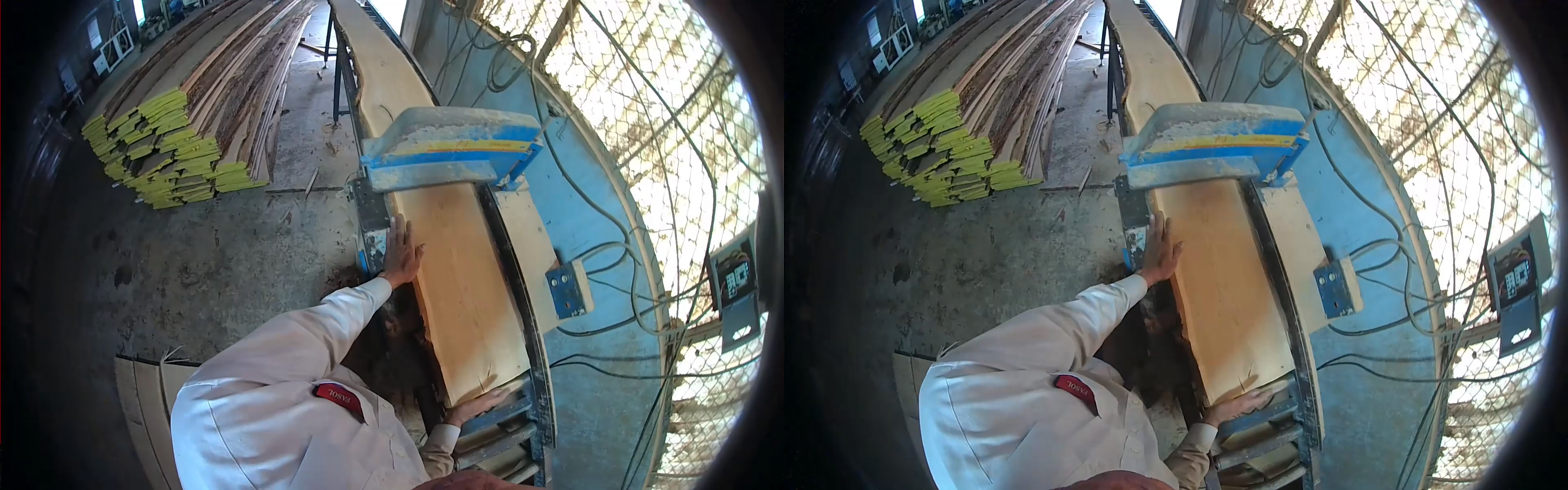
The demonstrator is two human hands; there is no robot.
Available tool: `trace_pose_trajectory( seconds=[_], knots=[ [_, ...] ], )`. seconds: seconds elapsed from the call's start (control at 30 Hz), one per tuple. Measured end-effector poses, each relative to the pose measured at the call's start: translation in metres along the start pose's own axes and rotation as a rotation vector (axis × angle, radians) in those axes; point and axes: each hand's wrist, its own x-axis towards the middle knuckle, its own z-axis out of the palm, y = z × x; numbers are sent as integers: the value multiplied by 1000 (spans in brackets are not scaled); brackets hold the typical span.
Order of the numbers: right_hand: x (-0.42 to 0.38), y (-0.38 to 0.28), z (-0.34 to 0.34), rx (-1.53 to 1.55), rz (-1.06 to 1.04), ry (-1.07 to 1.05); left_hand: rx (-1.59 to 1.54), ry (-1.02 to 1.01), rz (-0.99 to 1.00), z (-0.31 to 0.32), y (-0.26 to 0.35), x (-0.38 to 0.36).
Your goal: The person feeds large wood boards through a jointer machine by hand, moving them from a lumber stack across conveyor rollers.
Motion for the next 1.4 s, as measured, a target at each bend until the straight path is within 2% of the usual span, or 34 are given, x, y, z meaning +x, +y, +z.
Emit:
trace_pose_trajectory(
  seconds=[0.03,0.07,0.17,0.2,0.27,0.3,0.33,0.37,0.4,0.43,0.5,0.53,0.57,0.63,0.7,0.77,0.93,1.0,1.03,1.07,1.13,1.23,1.27,1.33,1.4],
  knots=[
    [-6,-38,19,-251,-91,-20,-7,-32,-10,-5,-10,10],
    [-5,-53,37,-258,-97,-20,-14,-31,-16,-9,-19,22],
    [-13,-73,83,675,73,27,-5,-71,0,-19,-44,51],
    [-11,-72,87,666,75,52,-17,-89,15,-21,-53,55],
    [-13,-67,86,263,8,-23,-17,-147,121,-31,-66,55],
    [-17,-76,100,509,29,96,-32,-165,134,-47,-70,49],
    [-18,-80,103,497,30,116,-112,-189,232,-74,-74,42],
    [-16,-83,102,328,14,147,-191,-214,331,-94,-83,37],
    [-18,-84,100,158,12,180,-197,-240,348,-108,-99,34],
    [-22,-86,99,14,23,286,-225,-243,307,-122,-116,30],
    [-20,-74,99,-10,60,321,-236,-267,288,-144,-156,44],
    [-21,-65,99,-29,69,334,-257,-256,195,-143,-181,59],
    [-24,-61,97,-28,98,349,-277,-245,98,-143,-206,73],
    [-21,-61,98,143,125,345,-222,-106,142,-138,-245,122],
    [-29,-63,97,90,132,375,-160,-19,212,-145,-255,176],
    [-27,-66,96,44,130,380,-174,-112,63,-168,-235,214],
    [-54,-71,104,111,78,383,-112,-143,152,-168,-249,301],
    [-81,-98,117,-223,56,422,-106,-196,165,-172,-244,339],
    [-93,-97,131,-161,29,438,-85,-232,173,-170,-250,357],
    [-107,-97,134,-396,108,397,-62,-271,188,-167,-257,372],
    [-135,-106,165,-617,112,502,-76,-280,203,-149,-277,411],
    [-175,-126,203,-620,163,559,-46,-346,331,-116,-321,466],
    [-188,-141,214,-655,229,520,-70,-354,398,-106,-334,483],
    [-214,-152,242,-641,187,528,-107,-365,443,-91,-342,499],
    [-246,-162,268,-635,244,542,16,-431,527,-95,-351,518]
  ],
)
